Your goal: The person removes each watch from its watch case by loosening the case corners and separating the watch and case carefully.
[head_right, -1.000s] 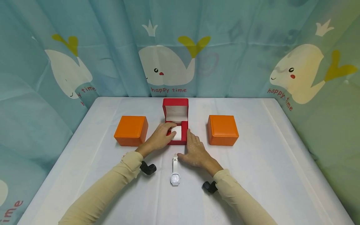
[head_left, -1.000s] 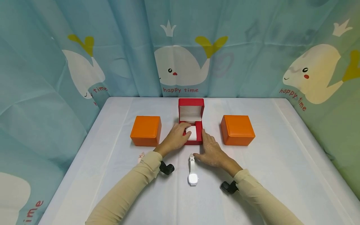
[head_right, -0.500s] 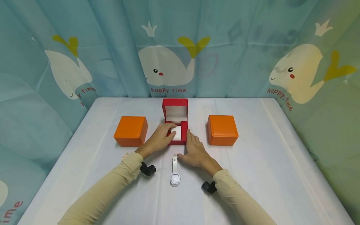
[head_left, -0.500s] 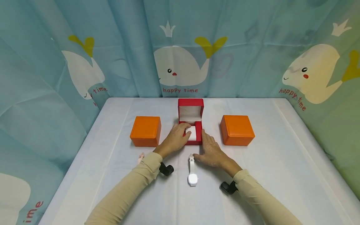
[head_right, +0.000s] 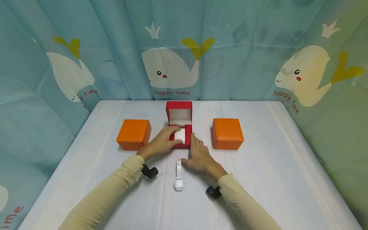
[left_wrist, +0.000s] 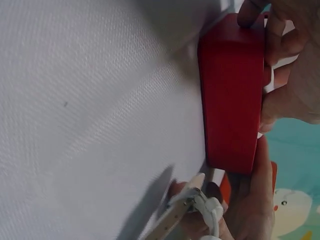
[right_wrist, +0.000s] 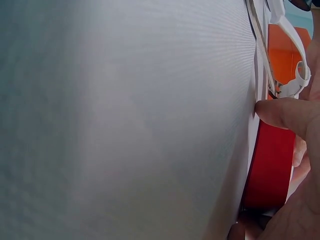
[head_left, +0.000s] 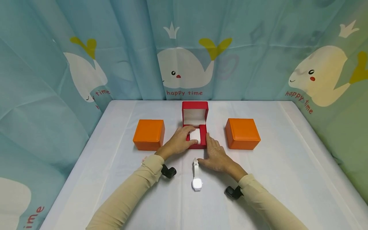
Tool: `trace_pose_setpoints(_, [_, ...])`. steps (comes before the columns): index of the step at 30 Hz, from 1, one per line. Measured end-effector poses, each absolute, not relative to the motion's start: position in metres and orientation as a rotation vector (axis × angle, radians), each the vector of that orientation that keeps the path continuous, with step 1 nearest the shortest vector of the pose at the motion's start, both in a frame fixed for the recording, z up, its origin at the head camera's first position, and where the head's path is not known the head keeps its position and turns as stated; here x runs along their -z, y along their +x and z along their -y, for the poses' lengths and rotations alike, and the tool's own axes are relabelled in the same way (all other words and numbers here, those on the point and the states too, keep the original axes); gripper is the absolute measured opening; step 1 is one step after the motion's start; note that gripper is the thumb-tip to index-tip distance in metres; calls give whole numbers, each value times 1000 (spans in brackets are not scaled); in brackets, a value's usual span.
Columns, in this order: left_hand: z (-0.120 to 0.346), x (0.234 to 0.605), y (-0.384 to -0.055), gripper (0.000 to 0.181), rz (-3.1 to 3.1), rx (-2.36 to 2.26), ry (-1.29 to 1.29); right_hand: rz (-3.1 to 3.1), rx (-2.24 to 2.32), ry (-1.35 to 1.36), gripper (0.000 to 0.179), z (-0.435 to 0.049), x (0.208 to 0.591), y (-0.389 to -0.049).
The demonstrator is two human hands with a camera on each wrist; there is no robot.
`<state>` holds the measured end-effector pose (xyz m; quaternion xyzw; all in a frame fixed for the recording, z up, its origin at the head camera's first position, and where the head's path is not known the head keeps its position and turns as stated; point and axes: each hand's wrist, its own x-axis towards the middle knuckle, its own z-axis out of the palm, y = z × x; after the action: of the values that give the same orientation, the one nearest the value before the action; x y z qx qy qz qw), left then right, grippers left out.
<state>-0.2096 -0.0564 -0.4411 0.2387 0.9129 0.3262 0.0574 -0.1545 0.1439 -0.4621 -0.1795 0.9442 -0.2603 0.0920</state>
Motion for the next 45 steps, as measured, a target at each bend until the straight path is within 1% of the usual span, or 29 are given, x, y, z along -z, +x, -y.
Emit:
trace_pose_setpoints(34, [54,438,-210,58,-2790,-867,706,-2779,804,-525,111,-141,460,-154])
trace_pose_setpoints(45, [52,436,-210,58,-2800,-832,741,-2765,797,-508,113,-143,461,-154])
